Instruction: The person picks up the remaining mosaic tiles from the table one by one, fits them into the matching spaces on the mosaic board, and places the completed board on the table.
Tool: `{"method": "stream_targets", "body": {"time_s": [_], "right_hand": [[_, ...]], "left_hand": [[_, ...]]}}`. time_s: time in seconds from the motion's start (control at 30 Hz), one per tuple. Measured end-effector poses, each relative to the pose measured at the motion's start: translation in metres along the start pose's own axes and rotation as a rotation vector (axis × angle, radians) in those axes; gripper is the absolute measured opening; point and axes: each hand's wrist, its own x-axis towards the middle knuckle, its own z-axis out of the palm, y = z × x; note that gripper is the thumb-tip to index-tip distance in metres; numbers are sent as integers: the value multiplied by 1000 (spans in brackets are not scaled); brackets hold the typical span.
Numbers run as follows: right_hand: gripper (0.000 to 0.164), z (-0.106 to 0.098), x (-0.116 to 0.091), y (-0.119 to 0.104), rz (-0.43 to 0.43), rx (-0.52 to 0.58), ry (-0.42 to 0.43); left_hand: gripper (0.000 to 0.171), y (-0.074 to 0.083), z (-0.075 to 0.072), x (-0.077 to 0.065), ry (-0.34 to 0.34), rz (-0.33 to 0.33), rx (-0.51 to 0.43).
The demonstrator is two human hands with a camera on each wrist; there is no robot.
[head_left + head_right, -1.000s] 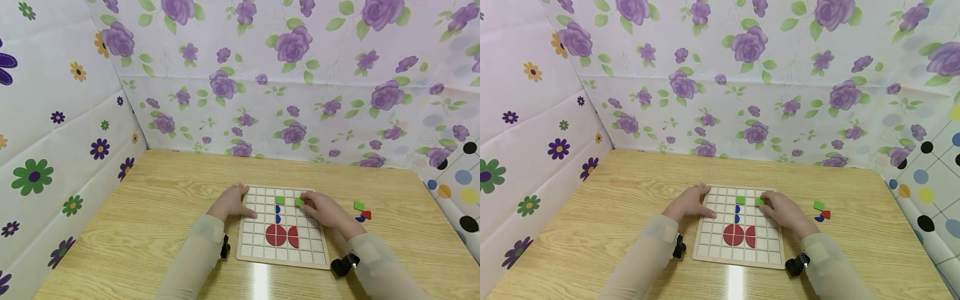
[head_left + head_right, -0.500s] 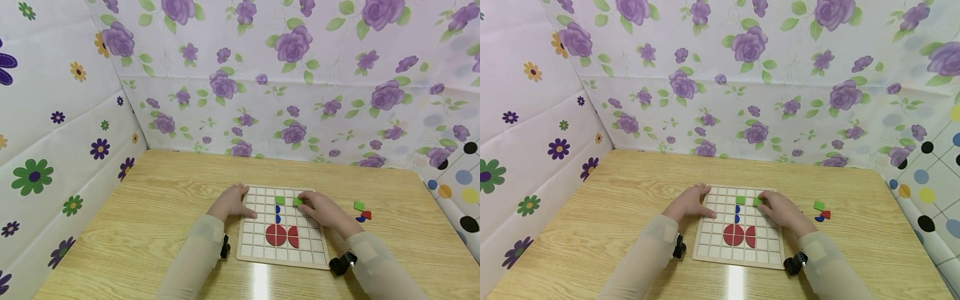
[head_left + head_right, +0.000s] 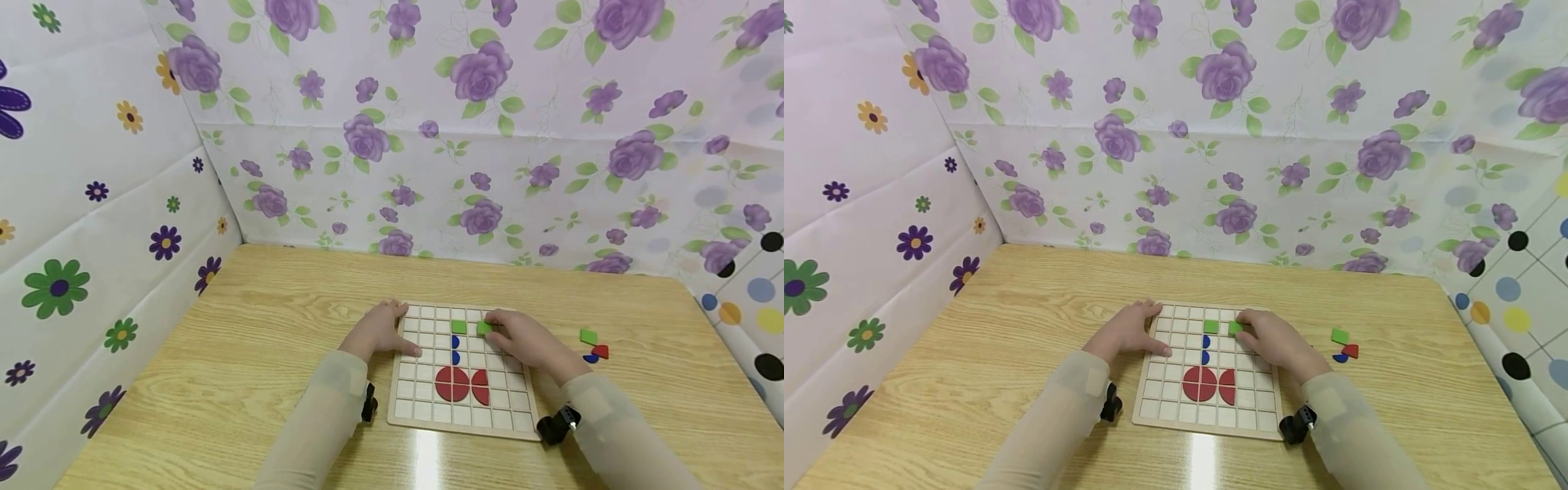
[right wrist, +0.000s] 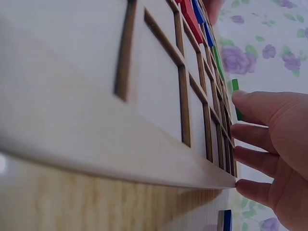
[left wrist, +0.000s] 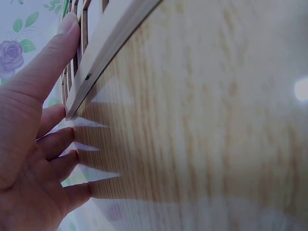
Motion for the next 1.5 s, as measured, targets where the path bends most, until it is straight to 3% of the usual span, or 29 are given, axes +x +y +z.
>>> {"method": "stream_targets", "body": {"time_s": [0.43, 1.5], "right_hand": [[30, -1, 1, 1, -14, -19, -7], [30, -4, 6, -15, -8, -145, -13]], "left_hand": [[102, 2, 0, 2, -1, 5, 8], [102, 1, 0, 1, -6, -5, 35]]}}
